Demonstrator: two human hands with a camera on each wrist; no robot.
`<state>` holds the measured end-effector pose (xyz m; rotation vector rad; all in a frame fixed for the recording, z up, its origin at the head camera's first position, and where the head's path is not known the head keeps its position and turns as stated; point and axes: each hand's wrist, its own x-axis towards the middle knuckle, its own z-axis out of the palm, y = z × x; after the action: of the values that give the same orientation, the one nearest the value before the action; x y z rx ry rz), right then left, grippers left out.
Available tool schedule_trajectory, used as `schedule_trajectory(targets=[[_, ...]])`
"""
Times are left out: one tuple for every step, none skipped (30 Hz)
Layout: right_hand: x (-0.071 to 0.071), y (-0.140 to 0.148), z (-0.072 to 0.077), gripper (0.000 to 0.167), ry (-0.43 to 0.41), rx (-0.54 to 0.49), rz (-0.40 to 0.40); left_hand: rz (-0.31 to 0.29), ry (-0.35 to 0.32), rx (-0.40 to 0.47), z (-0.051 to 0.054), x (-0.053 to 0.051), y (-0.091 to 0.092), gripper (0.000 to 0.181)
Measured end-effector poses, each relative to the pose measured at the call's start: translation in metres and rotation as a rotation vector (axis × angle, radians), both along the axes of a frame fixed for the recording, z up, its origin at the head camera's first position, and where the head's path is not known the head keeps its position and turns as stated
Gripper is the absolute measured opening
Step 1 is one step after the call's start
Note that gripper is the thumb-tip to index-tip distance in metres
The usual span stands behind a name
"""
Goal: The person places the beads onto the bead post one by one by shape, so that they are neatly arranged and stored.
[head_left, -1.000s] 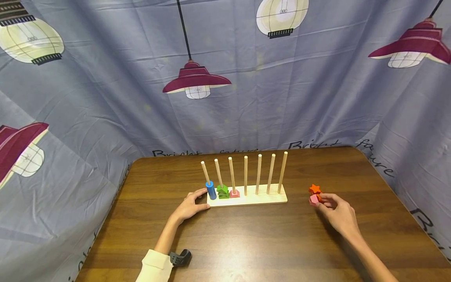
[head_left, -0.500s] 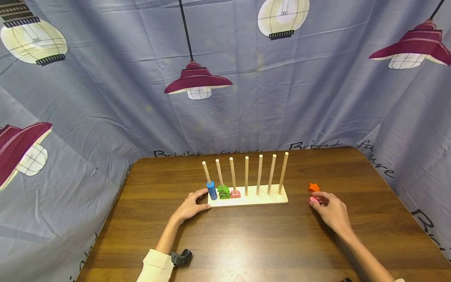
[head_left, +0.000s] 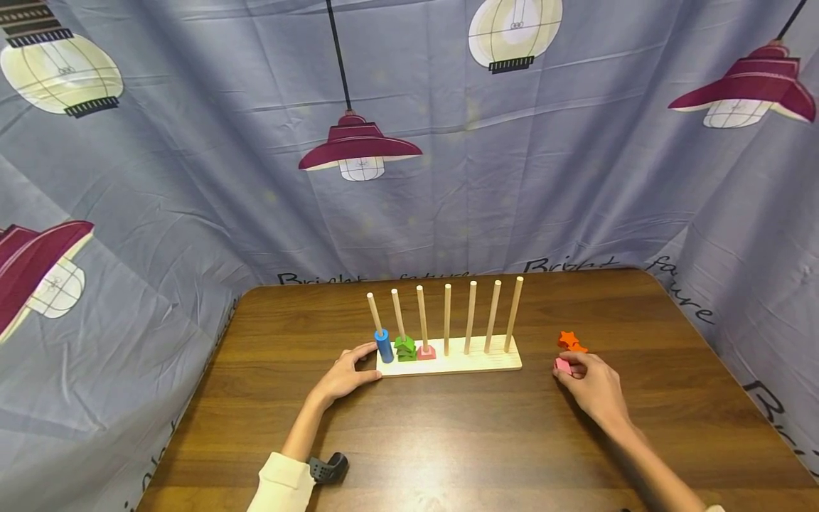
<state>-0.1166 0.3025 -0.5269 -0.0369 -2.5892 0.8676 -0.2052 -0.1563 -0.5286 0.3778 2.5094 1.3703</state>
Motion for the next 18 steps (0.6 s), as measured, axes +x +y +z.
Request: schedule_trajectory(targets=[[0.000, -0.001, 0.000, 0.031, 0.000, 0.001, -0.002, 0.000, -0.001, 0.000, 0.000, 0.000, 0.000, 0.063], [-0.001, -0.001, -0.001, 0.031, 0.001, 0.001, -0.002, 0.000, -0.001, -0.001, 0.000, 0.000, 0.000, 0.063], [-0.001, -0.002, -0.001, 0.030, 0.000, 0.002, -0.005, 0.000, 0.001, -0.002, 0.000, 0.000, 0.001, 0.063], [-0.001, -0.002, -0.001, 0.030, -0.001, -0.001, -0.008, -0.001, 0.002, -0.004, 0.000, 0.000, 0.001, 0.063], [-0.002, -0.003, -0.001, 0.030, -0.002, -0.001, -0.013, -0.001, 0.005, -0.006, 0.000, 0.000, 0.001, 0.063], [-0.002, -0.003, -0.001, 0.030, -0.003, -0.002, -0.016, -0.002, 0.007, -0.007, 0.000, 0.000, 0.001, 0.063], [-0.002, -0.004, -0.001, 0.029, -0.005, -0.004, -0.018, -0.002, 0.011, -0.008, 0.000, 0.000, 0.001, 0.062], [-0.002, -0.005, -0.001, 0.029, -0.004, -0.004, -0.018, -0.002, 0.012, -0.008, 0.000, 0.000, 0.001, 0.062], [-0.001, -0.006, 0.000, 0.028, -0.005, -0.006, -0.016, -0.002, 0.015, -0.009, 0.000, -0.001, 0.001, 0.062], [-0.001, -0.007, 0.000, 0.028, -0.003, -0.006, -0.012, -0.003, 0.017, -0.010, 0.000, 0.000, 0.002, 0.062], [0.000, -0.008, 0.001, 0.028, -0.001, -0.008, -0.007, -0.004, 0.017, -0.010, 0.000, 0.000, 0.002, 0.062], [0.001, -0.009, 0.002, 0.028, -0.002, -0.011, -0.003, -0.005, 0.017, -0.013, 0.000, 0.000, 0.002, 0.062], [0.002, -0.010, 0.003, 0.028, -0.005, -0.014, 0.001, -0.006, 0.016, -0.014, 0.000, 0.000, 0.002, 0.062], [0.002, -0.012, 0.005, 0.029, -0.007, -0.019, 0.006, -0.008, 0.013, -0.014, 0.001, 0.000, 0.002, 0.062], [0.002, -0.013, 0.006, 0.029, -0.014, -0.026, 0.011, -0.012, 0.019, -0.017, 0.001, 0.000, 0.001, 0.062], [0.002, -0.015, 0.008, 0.030, -0.022, -0.036, 0.015, -0.014, 0.018, -0.018, 0.000, 0.000, 0.001, 0.062], [0.002, -0.018, 0.010, 0.029, -0.038, -0.054, 0.019, -0.015, 0.016, -0.020, 0.000, 0.000, 0.001, 0.063], [0.002, -0.020, 0.012, 0.029, -0.061, -0.078, 0.026, -0.017, 0.023, -0.021, 0.000, 0.000, 0.001, 0.062]])
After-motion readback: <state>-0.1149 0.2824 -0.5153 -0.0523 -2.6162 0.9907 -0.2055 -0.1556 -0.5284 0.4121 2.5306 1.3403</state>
